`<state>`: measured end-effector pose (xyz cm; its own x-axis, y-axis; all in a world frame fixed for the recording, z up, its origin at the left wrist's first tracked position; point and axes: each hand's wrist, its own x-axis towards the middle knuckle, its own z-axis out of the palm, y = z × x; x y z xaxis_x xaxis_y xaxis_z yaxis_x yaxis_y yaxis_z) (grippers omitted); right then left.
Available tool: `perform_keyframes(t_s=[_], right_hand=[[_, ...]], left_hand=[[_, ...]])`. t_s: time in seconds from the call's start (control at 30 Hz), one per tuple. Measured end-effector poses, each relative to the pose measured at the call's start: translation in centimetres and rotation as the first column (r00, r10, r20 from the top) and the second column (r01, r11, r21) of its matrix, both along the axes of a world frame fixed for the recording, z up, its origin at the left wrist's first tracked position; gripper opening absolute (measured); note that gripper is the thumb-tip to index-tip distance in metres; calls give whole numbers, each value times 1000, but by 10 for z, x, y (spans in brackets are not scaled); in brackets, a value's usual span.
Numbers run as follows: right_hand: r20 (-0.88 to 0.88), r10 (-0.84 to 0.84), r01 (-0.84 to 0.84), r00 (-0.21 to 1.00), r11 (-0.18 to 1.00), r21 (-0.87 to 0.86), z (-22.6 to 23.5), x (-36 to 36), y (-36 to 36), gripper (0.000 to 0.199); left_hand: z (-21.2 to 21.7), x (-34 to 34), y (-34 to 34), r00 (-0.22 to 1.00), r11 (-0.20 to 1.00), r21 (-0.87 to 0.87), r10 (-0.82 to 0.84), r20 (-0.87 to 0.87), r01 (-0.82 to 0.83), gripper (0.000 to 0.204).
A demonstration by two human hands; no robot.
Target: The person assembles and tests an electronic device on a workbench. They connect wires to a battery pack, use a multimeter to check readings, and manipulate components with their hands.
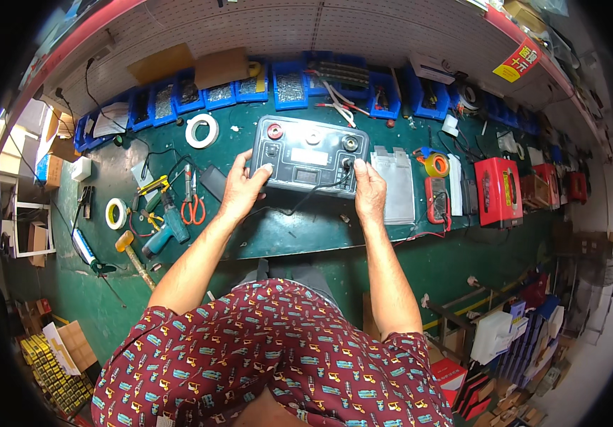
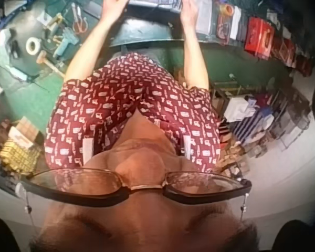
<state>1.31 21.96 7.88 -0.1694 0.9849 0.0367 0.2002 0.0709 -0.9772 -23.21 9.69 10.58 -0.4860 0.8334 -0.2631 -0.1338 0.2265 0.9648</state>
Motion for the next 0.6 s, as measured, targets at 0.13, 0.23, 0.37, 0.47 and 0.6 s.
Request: perform_keyframes(t_s=[0.13,0.23,0.37,0.47,0.6], right_hand=[[-4,-2,1,1000,1000,-31,9,1,-4,45],[-10,6,-7,1000,998,-67,12,-3,-7,42],[7,32,-32,999,999,-40,11,5,-11,48],[102,-3,3,995,1000,1,8,12,-24,50],[-215,-150,64,965,930,-362,12,0,-55,49]], left_hand=[[-11,-1,1,999,1000,6,-15,-50,15,66],[-33,-4,-2,995,996,85,-15,-94,23,60],[-32,4,-19,991,996,86,-11,-134,22,72],[-39,14,-39,998,999,28,41,-38,-40,66],[-54,7,-67,987,986,-28,163,-14,-163,53]])
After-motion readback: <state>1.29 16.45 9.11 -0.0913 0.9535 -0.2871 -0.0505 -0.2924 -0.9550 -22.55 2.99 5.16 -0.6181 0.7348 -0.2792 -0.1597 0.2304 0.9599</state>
